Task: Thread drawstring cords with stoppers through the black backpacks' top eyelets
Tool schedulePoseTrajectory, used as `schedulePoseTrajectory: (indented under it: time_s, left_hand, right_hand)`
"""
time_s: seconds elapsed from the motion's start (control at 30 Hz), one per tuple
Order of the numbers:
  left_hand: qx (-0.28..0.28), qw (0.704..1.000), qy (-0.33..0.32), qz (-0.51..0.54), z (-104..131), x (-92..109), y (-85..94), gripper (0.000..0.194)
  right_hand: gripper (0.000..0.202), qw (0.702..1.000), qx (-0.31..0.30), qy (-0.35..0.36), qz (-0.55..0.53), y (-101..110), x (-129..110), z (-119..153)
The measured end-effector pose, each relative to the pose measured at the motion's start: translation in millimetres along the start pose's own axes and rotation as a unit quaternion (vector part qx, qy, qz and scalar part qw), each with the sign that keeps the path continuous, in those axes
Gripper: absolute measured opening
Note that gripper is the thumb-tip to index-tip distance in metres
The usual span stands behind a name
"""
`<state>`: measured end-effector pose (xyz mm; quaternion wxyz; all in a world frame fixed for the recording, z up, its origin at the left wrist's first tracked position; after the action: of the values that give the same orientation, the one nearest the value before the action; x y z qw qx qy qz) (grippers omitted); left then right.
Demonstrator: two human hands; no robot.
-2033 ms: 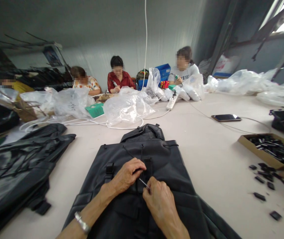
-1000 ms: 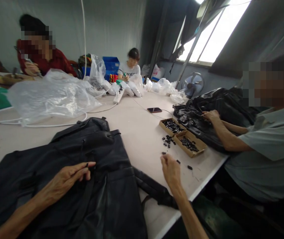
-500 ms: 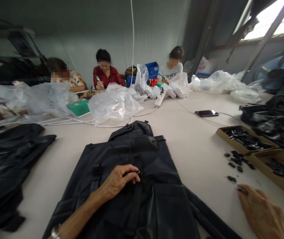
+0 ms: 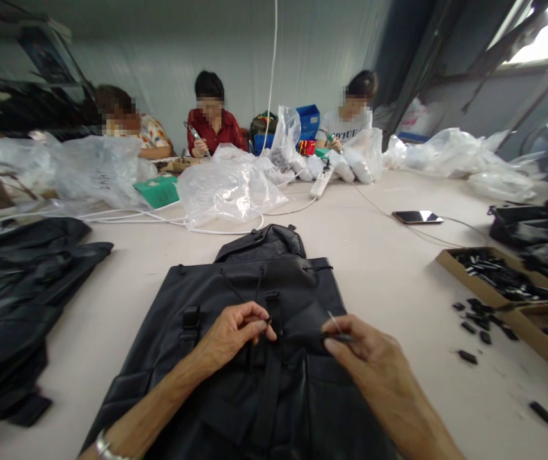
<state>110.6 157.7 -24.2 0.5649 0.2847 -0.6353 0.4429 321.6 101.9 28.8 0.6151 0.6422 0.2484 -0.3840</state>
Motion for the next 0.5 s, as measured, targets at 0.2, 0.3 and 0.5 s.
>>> schedulePoseTrajectory:
  time_s: [0.2,0.3,0.5]
  left_hand:
    - [0.052,0.999,0.006,0.013,0.2,-1.7,9.7,0.023]
    - [0.076,0.997,0.011,0.024,-0.9,-4.5,16.1,0.027]
    - [0.082,0.995,0.011,0.053,-1.5,-3.1,20.8,0.033]
  right_hand:
    - [0.037,0.976,-0.123,0.006,-0.182,-84.2,-27.8,-14.7]
    - [0.039,0.962,-0.138,-0.011,-0.235,-103.5,-22.6,-19.4]
    - [0.033,0.961,-0.136,0.004,-0.242,-112.7,-19.3,-26.4]
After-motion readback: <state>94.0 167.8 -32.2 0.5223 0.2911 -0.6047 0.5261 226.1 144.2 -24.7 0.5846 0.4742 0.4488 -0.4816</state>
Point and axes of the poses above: each hand's wrist, its own z-axis away from the middle knuckle, its own y-axis out of the back of the hand, x = y × z, the point moved 6 cm from there along -z, towards the middle knuckle, and after that the axes turned 15 degrees about z, right-handed, at the moved point
